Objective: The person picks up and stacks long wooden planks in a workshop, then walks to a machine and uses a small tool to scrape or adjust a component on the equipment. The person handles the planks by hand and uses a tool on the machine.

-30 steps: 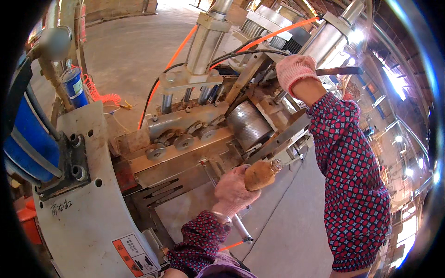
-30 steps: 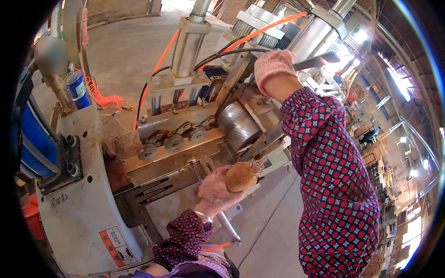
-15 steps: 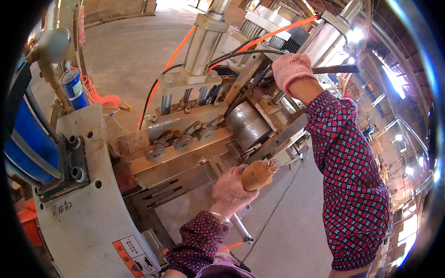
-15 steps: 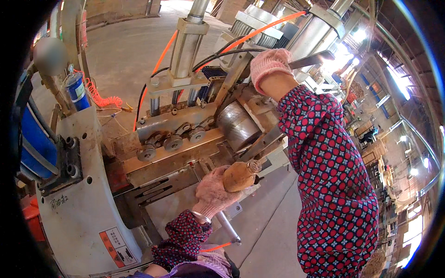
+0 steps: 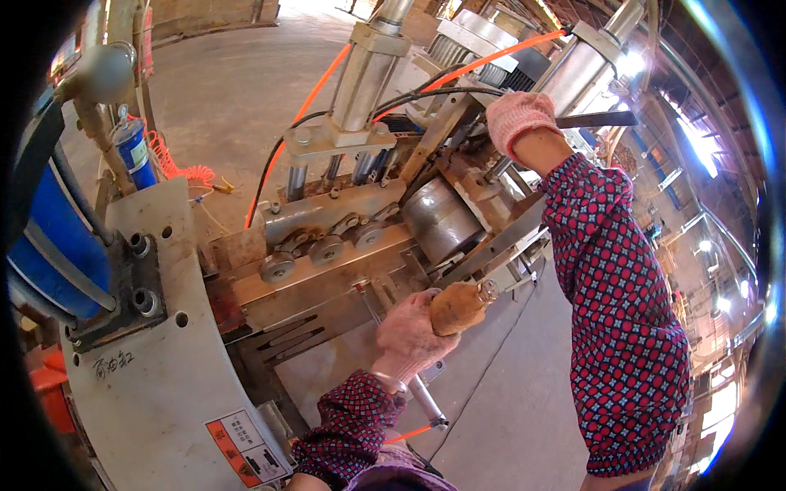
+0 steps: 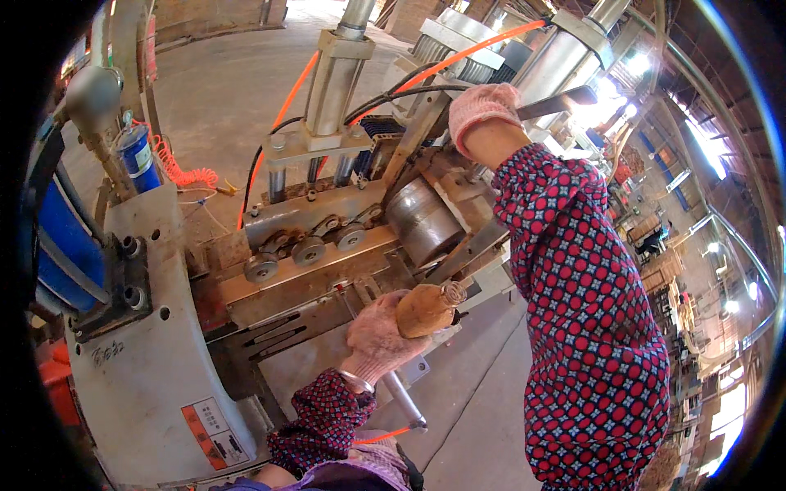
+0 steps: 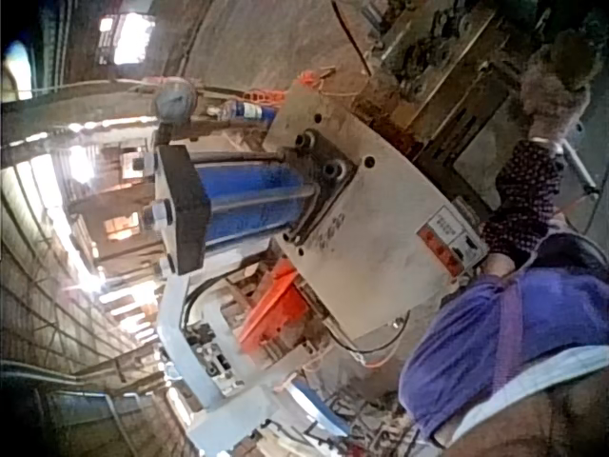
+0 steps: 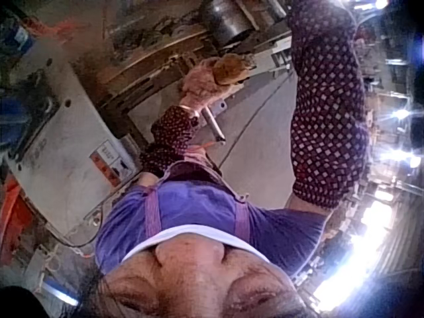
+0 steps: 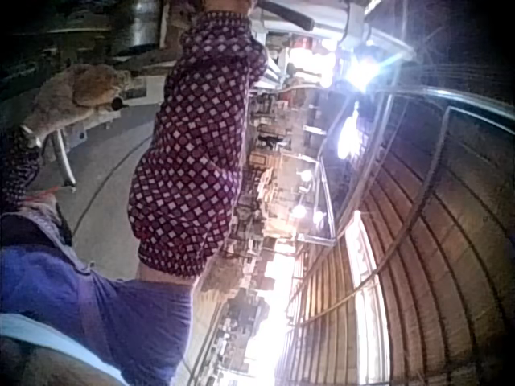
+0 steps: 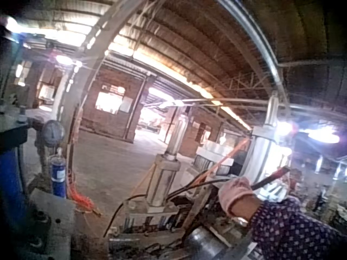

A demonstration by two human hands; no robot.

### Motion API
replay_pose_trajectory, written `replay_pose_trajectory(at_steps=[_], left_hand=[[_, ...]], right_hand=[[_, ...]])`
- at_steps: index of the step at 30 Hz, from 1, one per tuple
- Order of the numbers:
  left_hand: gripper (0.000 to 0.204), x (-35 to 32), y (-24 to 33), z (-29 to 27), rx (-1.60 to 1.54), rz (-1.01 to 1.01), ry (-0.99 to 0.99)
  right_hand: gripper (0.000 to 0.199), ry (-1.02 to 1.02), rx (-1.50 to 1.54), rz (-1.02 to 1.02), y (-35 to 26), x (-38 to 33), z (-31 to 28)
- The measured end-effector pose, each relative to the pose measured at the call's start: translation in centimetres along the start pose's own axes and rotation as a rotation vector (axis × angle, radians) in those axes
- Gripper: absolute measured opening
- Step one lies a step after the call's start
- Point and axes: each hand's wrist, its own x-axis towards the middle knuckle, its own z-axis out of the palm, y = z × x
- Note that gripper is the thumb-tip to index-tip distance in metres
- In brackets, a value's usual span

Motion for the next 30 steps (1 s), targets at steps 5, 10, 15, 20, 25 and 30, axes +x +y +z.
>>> replay_pose_trajectory(at_steps=[5, 10, 15, 20, 25, 30], left_hand=[[0.053, -0.08, 0.23, -0.23, -0.042, -0.043, -0.029], [0.053, -0.26, 0.05, -0.07, 0.006, 0.007, 0.028], [0.057, -0.33, 0.39, -0.46, -0.010, -0.046, -0.044], [0.059, -0.42, 0.15, -0.36, 0.000, -0.065, -0.040], [0.059, -0.24, 0.27, -0.37, 0.005, -0.044, -0.040], [0.057, -0.36, 0.09, -0.37, -0.017, -0.045, -0.022]], right_hand=[[0.026, -0.028, 0.047, 0.008, 0.10, 0.52, 0.20], [0.025, -0.002, 0.047, 0.017, -0.03, 0.49, 0.46], [0.025, -0.019, 0.052, 0.031, 0.07, 0.22, 0.40], [0.025, 0.025, 0.049, 0.022, -0.18, 0.52, 0.75], [0.025, -0.004, 0.049, 0.037, -0.14, 0.27, 0.54], [0.025, -0.028, 0.047, 0.022, 0.03, 0.22, 0.42]])
